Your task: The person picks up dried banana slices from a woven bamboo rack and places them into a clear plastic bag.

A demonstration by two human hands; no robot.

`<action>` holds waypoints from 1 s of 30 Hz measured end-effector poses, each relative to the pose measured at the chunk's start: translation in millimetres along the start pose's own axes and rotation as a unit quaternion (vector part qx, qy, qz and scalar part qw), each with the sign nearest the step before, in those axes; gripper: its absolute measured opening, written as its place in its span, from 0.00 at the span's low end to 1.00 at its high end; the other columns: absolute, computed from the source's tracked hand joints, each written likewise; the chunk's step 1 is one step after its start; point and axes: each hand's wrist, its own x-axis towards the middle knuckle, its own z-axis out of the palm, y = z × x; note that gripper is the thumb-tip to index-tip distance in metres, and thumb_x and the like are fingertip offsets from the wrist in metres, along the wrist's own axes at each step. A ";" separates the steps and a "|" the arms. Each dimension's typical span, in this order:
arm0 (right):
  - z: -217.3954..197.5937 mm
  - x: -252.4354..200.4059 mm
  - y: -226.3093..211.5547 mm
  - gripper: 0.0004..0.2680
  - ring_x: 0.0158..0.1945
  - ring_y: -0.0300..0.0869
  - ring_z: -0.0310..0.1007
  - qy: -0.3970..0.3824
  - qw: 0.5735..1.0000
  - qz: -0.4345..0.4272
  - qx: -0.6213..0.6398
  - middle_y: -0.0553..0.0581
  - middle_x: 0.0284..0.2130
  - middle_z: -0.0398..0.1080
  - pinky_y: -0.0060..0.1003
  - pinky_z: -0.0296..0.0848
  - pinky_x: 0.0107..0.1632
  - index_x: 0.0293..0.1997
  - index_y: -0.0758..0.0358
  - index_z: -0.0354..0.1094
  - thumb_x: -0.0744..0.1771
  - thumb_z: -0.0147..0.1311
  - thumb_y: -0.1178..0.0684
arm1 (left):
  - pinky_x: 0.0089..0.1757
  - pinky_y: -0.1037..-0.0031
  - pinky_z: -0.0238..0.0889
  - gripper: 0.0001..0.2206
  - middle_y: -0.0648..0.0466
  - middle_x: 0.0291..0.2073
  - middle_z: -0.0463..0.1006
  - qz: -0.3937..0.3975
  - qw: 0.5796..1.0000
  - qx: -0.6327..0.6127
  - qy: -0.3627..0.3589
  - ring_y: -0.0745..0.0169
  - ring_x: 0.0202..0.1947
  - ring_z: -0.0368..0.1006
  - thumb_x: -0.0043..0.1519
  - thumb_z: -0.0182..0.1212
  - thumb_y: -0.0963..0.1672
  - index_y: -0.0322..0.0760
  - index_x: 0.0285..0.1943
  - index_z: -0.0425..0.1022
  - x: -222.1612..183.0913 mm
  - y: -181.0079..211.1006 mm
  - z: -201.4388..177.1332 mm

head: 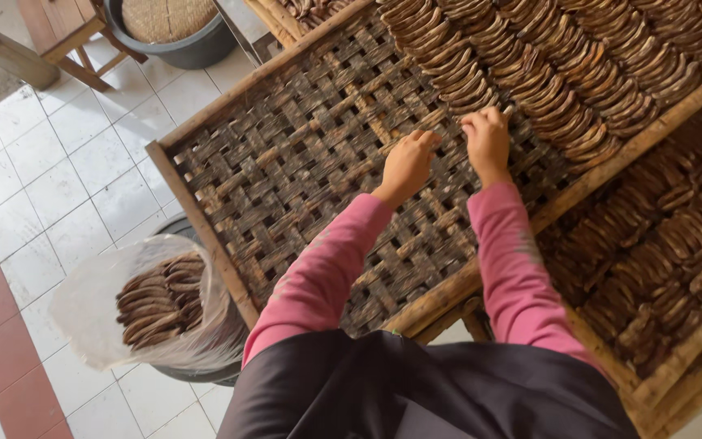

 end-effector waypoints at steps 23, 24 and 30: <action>-27.8 2.5 4.5 0.04 0.41 0.40 0.63 0.390 0.899 0.128 0.151 0.57 0.43 0.62 0.34 0.69 0.47 0.50 0.68 0.62 0.74 0.41 0.60 | 0.40 0.67 0.73 0.12 0.43 0.44 0.76 0.172 0.930 0.320 -0.060 0.49 0.45 0.76 0.61 0.59 0.39 0.28 0.52 0.69 159.3 -57.7 172.3; -27.1 0.4 4.5 0.04 0.40 0.40 0.63 0.389 0.900 0.128 0.153 0.57 0.43 0.62 0.34 0.68 0.46 0.51 0.68 0.63 0.74 0.41 0.60 | 0.38 0.66 0.73 0.13 0.43 0.43 0.76 0.175 0.919 0.349 -0.056 0.49 0.44 0.76 0.62 0.58 0.39 0.25 0.54 0.68 157.3 -57.8 178.4; -19.0 2.1 11.4 0.04 0.43 0.49 0.65 0.408 0.905 0.081 0.085 0.61 0.42 0.64 0.41 0.69 0.49 0.48 0.70 0.63 0.73 0.44 0.60 | 0.42 0.66 0.73 0.11 0.45 0.40 0.77 0.074 0.962 0.218 0.145 0.51 0.42 0.76 0.62 0.56 0.40 0.33 0.52 0.72 158.8 -55.9 186.1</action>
